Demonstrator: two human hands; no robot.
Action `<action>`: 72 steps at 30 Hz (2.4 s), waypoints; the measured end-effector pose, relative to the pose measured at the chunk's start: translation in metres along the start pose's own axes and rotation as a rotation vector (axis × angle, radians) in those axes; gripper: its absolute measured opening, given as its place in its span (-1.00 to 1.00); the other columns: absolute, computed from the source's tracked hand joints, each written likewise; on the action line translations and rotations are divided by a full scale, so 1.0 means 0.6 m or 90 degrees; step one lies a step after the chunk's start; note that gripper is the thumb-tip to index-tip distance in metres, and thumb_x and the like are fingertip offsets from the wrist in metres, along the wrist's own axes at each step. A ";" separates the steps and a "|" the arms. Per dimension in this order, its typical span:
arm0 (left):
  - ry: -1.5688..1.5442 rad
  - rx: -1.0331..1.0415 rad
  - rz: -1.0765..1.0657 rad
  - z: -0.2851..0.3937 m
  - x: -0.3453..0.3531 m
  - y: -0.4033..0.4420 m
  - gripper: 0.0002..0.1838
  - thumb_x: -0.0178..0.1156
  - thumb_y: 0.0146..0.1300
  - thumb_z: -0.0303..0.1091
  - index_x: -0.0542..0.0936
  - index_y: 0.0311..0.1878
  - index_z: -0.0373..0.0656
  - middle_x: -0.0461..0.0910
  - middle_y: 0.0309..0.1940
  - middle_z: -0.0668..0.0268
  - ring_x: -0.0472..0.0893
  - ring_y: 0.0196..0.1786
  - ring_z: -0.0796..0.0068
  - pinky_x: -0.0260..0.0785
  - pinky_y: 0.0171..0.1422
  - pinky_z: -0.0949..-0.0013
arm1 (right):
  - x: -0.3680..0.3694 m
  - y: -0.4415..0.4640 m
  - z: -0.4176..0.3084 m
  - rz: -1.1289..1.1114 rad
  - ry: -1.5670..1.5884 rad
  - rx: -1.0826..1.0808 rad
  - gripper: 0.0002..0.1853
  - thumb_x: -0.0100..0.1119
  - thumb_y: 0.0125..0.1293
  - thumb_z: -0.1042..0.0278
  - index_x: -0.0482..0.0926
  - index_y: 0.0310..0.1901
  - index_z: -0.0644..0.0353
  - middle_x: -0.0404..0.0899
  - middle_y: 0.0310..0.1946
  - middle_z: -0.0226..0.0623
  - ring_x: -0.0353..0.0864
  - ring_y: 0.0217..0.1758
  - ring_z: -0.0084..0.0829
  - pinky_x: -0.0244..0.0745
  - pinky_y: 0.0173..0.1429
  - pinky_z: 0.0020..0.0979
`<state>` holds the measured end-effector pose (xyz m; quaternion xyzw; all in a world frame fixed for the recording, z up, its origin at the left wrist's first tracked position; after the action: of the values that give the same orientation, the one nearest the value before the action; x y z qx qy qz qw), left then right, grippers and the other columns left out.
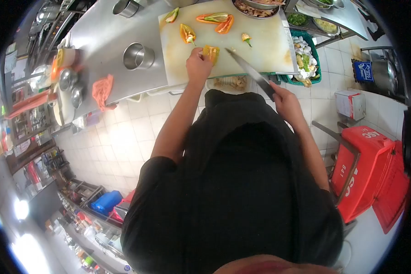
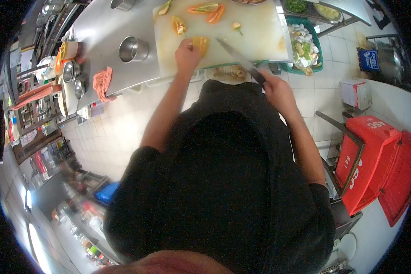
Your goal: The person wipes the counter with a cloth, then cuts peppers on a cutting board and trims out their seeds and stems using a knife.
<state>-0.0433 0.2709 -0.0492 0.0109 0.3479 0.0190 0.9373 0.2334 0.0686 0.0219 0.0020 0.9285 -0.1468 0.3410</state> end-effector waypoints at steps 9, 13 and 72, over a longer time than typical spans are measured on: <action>-0.161 -0.156 -0.017 -0.044 0.023 0.003 -0.48 0.30 0.20 -0.42 0.57 0.27 -0.26 0.73 -0.39 0.10 0.76 -0.38 0.25 0.60 -0.25 0.18 | 0.038 0.032 0.025 -0.052 0.087 0.041 -0.50 0.14 0.41 0.45 0.55 0.38 0.04 0.69 0.05 0.16 0.71 0.09 0.14 0.57 0.20 -0.09; -0.204 -0.174 -0.025 -0.028 0.024 -0.011 -0.48 0.27 0.21 -0.46 0.54 0.28 -0.26 0.71 -0.38 0.09 0.76 -0.41 0.28 0.61 -0.35 0.20 | 0.045 0.029 0.014 -0.004 0.074 -0.071 -0.49 0.11 0.43 0.41 0.52 0.41 0.03 0.69 0.04 0.17 0.70 0.09 0.16 0.56 0.20 -0.07; -0.194 -0.186 -0.112 0.009 0.038 -0.033 -0.74 0.19 0.27 -0.41 0.53 0.02 -0.19 0.66 -0.59 0.09 0.69 -0.60 0.21 0.53 -0.42 0.15 | 0.081 0.065 -0.041 -0.035 -0.122 -0.036 -0.79 0.10 0.44 0.32 0.36 -0.03 0.23 0.64 -0.40 0.24 0.65 -0.24 0.33 0.51 -0.12 0.25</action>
<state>-0.0218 0.2523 -0.0604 -0.1522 0.1953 -0.0144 0.9687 0.1845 0.1080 -0.0017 -0.0471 0.8952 -0.1292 0.4240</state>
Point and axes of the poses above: each hand's wrist, its own y-axis towards the middle knuckle, its own x-axis out of the palm, z = x × y, the point moved 2 cm from there along y, towards the middle knuckle
